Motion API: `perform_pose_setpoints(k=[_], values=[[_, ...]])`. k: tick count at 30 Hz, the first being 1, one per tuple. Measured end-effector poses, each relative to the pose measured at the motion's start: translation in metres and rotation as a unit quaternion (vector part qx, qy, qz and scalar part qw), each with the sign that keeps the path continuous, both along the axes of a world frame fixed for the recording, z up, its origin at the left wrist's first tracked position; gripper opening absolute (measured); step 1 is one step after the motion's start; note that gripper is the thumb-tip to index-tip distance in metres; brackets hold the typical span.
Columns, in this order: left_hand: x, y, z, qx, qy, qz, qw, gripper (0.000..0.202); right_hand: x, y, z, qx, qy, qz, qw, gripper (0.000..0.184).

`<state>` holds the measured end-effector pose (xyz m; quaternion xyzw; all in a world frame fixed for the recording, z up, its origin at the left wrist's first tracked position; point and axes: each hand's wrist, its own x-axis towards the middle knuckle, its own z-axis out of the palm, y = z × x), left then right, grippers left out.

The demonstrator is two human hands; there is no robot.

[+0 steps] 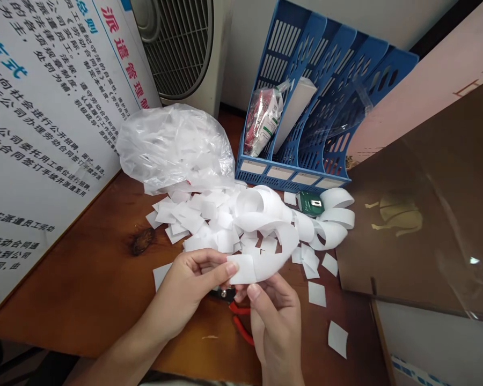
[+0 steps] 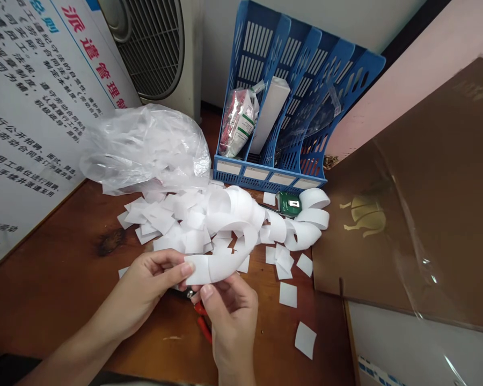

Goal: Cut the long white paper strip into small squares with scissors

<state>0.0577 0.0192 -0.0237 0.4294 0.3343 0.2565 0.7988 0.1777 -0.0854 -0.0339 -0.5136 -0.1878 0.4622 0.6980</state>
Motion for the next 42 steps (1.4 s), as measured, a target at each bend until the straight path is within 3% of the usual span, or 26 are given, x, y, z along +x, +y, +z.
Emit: perform_pose_setpoints(k=[7, 13, 26, 35, 42], values=[[-0.002, 0.000, 0.000, -0.022, -0.013, -0.033, 0.999, 0.020, -0.001, 0.002, -0.001, -0.005, -0.017, -0.015, 1.000, 0.012], [-0.001, -0.004, 0.006, -0.009, -0.014, 0.002, 1.000, 0.012, -0.003, 0.002, 0.001, -0.032, -0.014, -0.036, 0.999, 0.017], [-0.001, -0.002, 0.013, -0.019, -0.008, -0.010, 1.000, 0.011, -0.004, 0.003, -0.005, -0.075, -0.010, -0.097, 0.992, 0.023], [-0.005, 0.003, 0.024, 0.051, -0.014, -0.101, 0.993, 0.015, 0.000, -0.002, -0.004, -0.071, -0.063, -0.057, 0.994, 0.018], [-0.011, 0.008, 0.028, 0.081, 0.058, -0.137, 0.986, 0.020, 0.003, 0.001, 0.013, -0.117, -0.124, -0.018, 0.985, 0.021]])
